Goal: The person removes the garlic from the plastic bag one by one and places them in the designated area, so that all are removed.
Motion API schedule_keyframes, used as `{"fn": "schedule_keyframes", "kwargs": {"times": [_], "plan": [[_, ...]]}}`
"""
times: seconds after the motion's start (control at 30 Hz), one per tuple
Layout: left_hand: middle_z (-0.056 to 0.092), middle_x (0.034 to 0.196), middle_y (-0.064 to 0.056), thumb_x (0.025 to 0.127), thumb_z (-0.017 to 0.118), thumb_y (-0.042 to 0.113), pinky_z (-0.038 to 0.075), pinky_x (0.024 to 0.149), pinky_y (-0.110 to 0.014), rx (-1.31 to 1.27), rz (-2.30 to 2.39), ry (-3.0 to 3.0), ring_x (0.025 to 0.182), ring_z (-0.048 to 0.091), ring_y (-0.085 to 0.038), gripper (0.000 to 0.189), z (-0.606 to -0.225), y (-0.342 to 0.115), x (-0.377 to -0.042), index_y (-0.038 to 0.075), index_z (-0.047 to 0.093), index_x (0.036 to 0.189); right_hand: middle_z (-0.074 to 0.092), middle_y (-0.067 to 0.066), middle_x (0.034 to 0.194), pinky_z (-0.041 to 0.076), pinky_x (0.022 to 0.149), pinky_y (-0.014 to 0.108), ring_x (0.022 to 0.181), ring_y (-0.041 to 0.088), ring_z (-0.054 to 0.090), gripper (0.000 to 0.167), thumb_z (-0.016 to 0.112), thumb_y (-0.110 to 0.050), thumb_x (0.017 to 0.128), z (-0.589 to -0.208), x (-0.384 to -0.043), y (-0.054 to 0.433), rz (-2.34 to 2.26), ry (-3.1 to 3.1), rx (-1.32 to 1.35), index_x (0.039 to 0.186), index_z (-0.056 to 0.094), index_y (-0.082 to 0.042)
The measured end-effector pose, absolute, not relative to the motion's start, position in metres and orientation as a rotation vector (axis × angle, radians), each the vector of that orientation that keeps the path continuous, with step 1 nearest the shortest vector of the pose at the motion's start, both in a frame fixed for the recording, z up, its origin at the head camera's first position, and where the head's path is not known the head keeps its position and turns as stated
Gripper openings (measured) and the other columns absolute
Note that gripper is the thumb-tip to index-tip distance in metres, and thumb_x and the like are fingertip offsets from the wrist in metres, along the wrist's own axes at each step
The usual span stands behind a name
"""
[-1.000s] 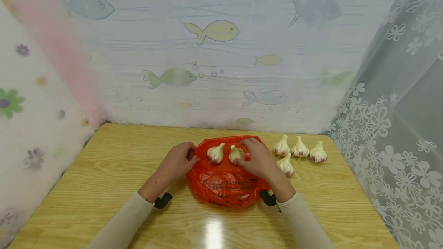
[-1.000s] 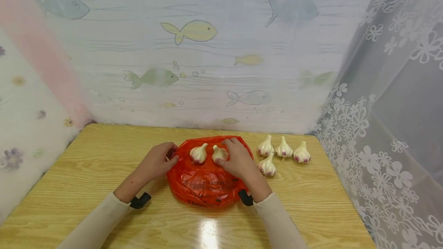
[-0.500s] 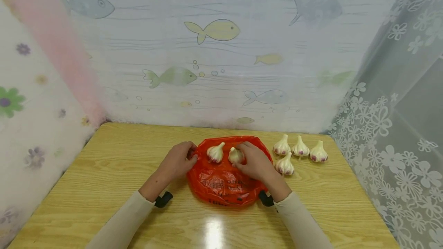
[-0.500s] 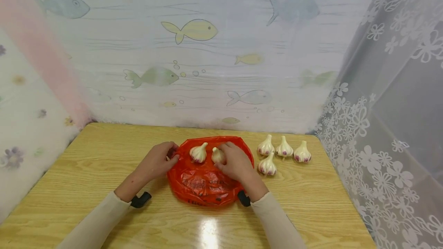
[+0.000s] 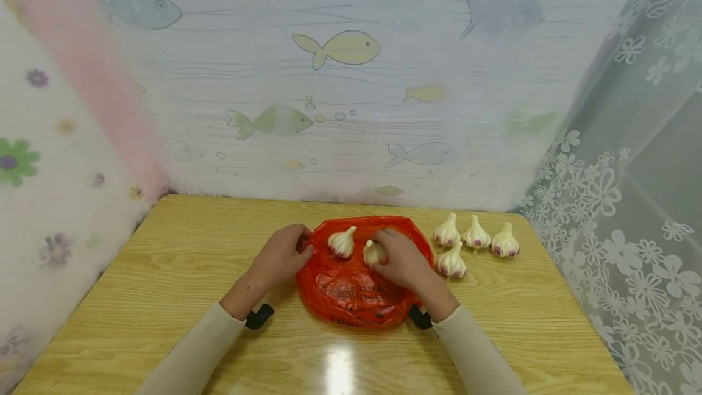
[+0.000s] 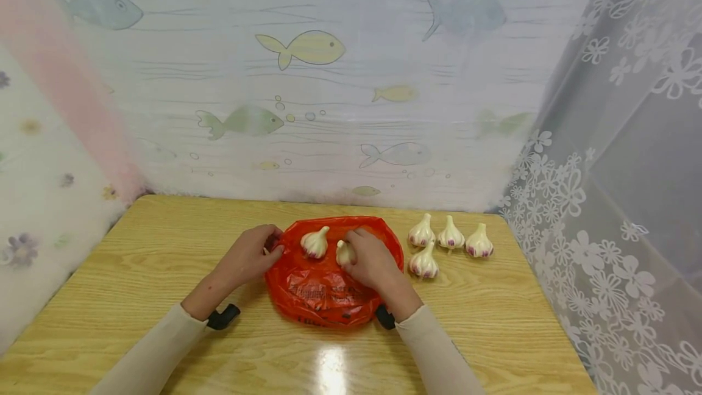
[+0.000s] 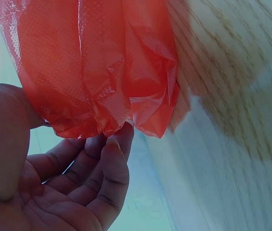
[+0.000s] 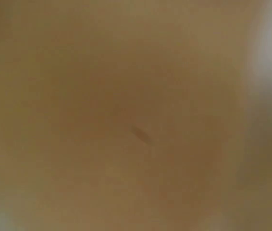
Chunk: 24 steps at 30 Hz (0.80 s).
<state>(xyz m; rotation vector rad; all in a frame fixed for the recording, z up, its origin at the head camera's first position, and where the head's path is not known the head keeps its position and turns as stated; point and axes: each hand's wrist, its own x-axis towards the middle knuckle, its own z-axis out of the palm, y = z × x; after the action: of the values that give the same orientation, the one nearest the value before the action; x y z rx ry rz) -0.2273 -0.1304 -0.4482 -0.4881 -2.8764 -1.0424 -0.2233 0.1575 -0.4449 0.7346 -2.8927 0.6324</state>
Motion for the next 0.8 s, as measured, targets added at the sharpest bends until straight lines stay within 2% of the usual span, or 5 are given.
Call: {"fn": "schedule_keyframes", "kwargs": {"times": [0.5, 0.8], "plan": [[0.067, 0.097, -0.003, 0.099, 0.072, 0.012, 0.057, 0.074, -0.032, -0.483, -1.061, -2.873, 0.083, 0.059, -0.018, 0.016, -0.448, -0.130, -0.227, 0.005, 0.069, 0.113, 0.068, 0.009, 0.120, 0.056, 0.081, 0.042, 0.098, 0.025, 0.064, 0.050, 0.090, -0.015, 0.082, -0.426, -0.216, 0.162, 0.669, -2.854, 0.736, 0.127, 0.068, -0.006], [0.067, 0.097, -0.003, 0.098, 0.072, 0.012, 0.058, 0.075, -0.032, -0.486, -1.070, -2.869, 0.084, 0.060, -0.018, 0.017, -0.448, -0.131, -0.228, 0.005, 0.069, 0.113, 0.069, 0.013, 0.126, 0.057, 0.087, 0.045, 0.106, 0.030, 0.066, 0.050, 0.086, -0.016, 0.085, -0.410, -0.209, 0.170, 0.731, -2.828, 0.714, 0.129, 0.067, -0.003]]}}
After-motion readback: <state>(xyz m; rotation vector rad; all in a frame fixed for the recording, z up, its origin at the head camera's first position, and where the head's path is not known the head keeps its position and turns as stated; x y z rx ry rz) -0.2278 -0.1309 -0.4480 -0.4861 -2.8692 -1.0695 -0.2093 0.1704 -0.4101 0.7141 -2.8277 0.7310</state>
